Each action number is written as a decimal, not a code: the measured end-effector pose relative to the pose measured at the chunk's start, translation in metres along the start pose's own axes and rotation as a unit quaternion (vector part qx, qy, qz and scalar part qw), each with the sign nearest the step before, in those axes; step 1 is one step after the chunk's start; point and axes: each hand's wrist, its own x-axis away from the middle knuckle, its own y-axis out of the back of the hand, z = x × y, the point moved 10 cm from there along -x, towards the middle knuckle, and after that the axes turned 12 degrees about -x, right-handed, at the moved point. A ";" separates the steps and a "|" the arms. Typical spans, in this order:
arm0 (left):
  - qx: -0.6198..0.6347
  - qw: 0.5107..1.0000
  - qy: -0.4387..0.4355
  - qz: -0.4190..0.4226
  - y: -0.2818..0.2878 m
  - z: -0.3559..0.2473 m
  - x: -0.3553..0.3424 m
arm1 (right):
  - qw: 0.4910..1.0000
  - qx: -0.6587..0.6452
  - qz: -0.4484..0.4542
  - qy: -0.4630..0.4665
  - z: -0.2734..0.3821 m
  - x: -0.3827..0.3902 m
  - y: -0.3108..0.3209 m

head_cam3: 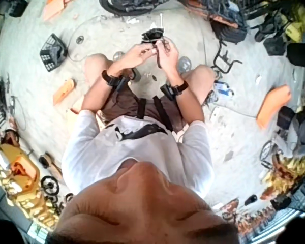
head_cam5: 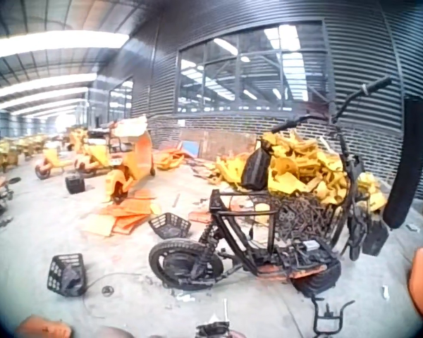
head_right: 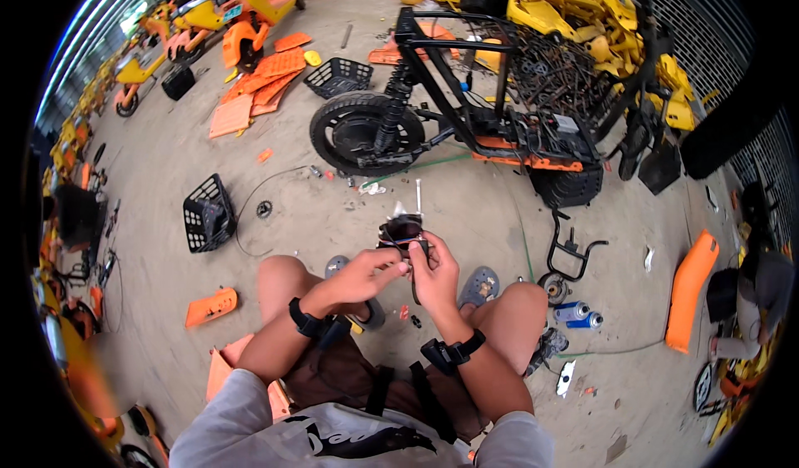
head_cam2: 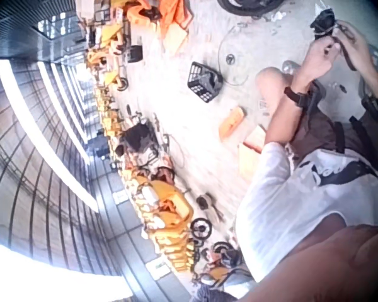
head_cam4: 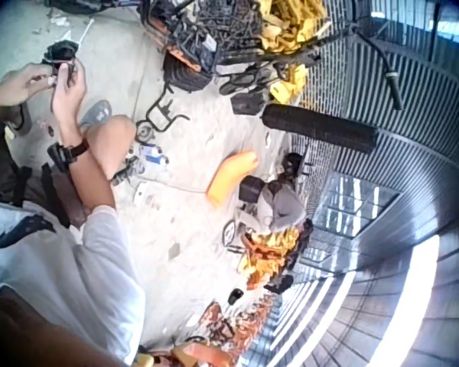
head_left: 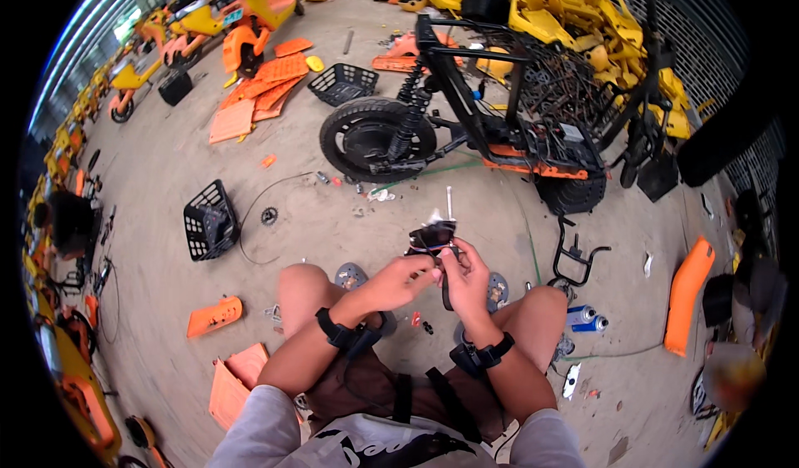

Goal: The person uses a screwdriver to disassemble a small electronic housing component, removing screws and separating the internal parts while sitting in a workspace.

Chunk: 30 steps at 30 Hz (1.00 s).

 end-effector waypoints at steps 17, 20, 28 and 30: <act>0.073 0.997 -0.033 -0.010 0.021 -0.010 0.015 | 0.972 -0.157 -0.017 -0.172 -0.012 -0.003 -0.010; 0.246 0.962 0.095 -0.067 0.038 0.007 0.024 | 0.933 -0.262 -0.025 -0.246 -0.024 -0.001 -0.010; 0.212 0.971 0.099 -0.047 0.039 0.017 0.024 | 0.854 -0.440 0.025 -0.277 -0.016 -0.005 -0.025; 0.138 0.988 0.052 -0.036 0.036 0.006 0.022 | 0.868 -0.426 0.024 -0.256 -0.013 -0.005 -0.025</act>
